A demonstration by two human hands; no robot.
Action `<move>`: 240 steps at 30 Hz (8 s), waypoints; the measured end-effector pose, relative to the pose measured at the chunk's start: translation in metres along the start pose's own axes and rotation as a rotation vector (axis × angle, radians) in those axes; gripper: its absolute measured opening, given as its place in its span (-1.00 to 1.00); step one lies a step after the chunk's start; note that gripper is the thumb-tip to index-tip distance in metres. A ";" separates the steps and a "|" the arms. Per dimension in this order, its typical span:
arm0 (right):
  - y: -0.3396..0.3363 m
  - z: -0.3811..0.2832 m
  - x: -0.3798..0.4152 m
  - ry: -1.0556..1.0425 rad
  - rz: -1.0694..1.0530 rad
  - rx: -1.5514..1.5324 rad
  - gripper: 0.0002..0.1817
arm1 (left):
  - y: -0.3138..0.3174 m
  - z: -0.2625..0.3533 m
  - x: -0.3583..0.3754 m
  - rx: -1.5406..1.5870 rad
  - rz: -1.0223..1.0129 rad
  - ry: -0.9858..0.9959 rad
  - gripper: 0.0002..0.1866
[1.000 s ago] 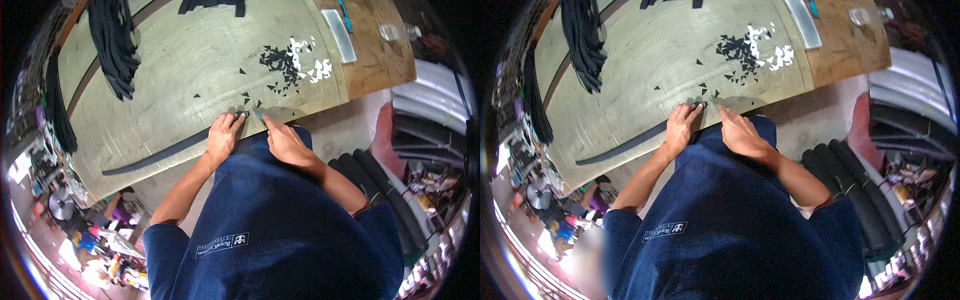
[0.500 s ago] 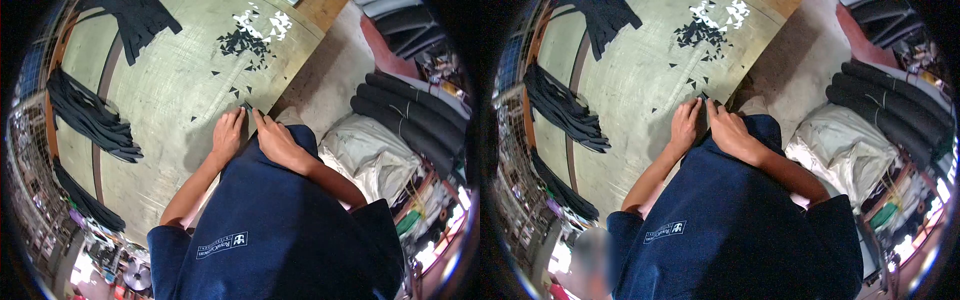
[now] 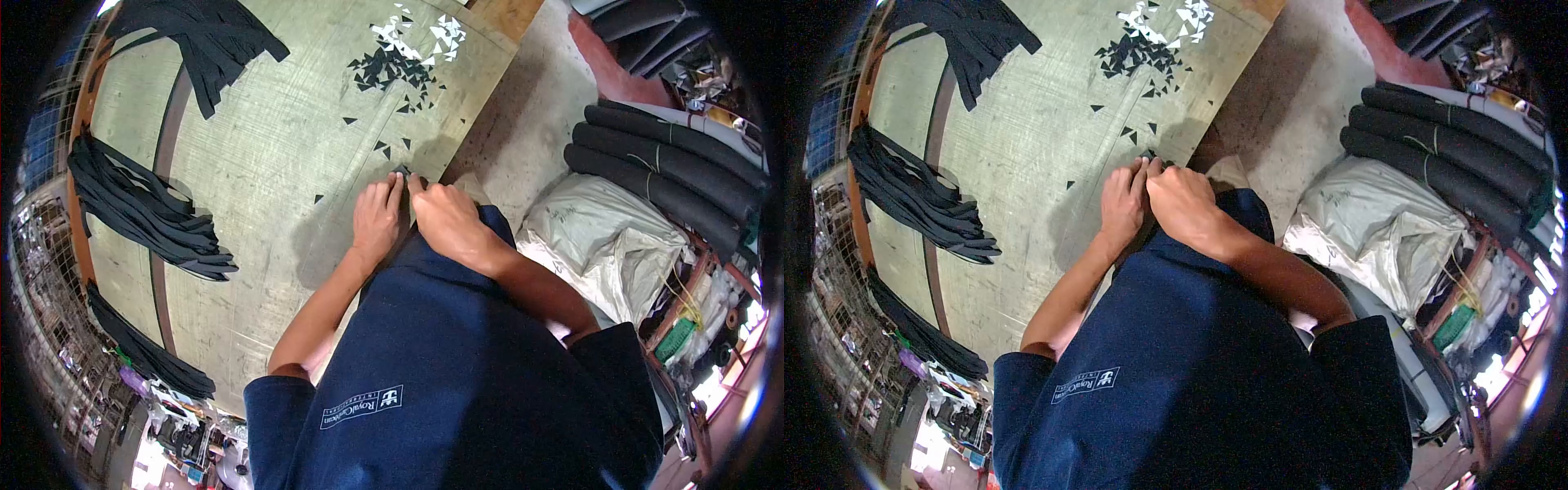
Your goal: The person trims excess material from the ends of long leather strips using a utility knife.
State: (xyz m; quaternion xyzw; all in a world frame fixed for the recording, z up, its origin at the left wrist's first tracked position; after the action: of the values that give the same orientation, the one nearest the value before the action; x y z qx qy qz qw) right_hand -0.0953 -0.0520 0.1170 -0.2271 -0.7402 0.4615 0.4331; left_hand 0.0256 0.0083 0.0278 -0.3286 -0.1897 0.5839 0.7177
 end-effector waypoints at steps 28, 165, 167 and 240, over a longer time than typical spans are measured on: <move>0.027 0.029 0.005 0.064 0.055 -0.322 -0.54 | 0.000 0.004 0.002 -0.047 -0.001 0.000 -0.46; -0.134 -0.119 -0.402 -0.081 0.305 0.006 -0.47 | -0.055 -0.009 0.174 0.550 1.423 -1.113 -0.56; -0.136 -0.136 -0.402 -0.099 0.287 -0.012 -0.42 | -0.037 0.007 0.160 0.567 1.446 -1.113 -0.59; 0.088 -0.071 -0.039 -0.157 -0.969 -1.633 -0.58 | -0.116 0.029 0.152 0.083 0.500 -0.511 -0.22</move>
State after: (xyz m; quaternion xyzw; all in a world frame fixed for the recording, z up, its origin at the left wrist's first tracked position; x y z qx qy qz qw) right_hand -0.0204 -0.0049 0.0366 -0.0964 -0.8745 -0.4138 0.2339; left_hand 0.1266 0.1502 0.1115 -0.1790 -0.2527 0.8120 0.4947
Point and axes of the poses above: each hand's wrist, its own x-axis away from the middle knuckle, its own y-axis out of the palm, z = x × y, the point moved 3 cm from there along -x, towards the middle knuckle, and after that the axes turned 15 degrees about x, right-handed, at the moved point
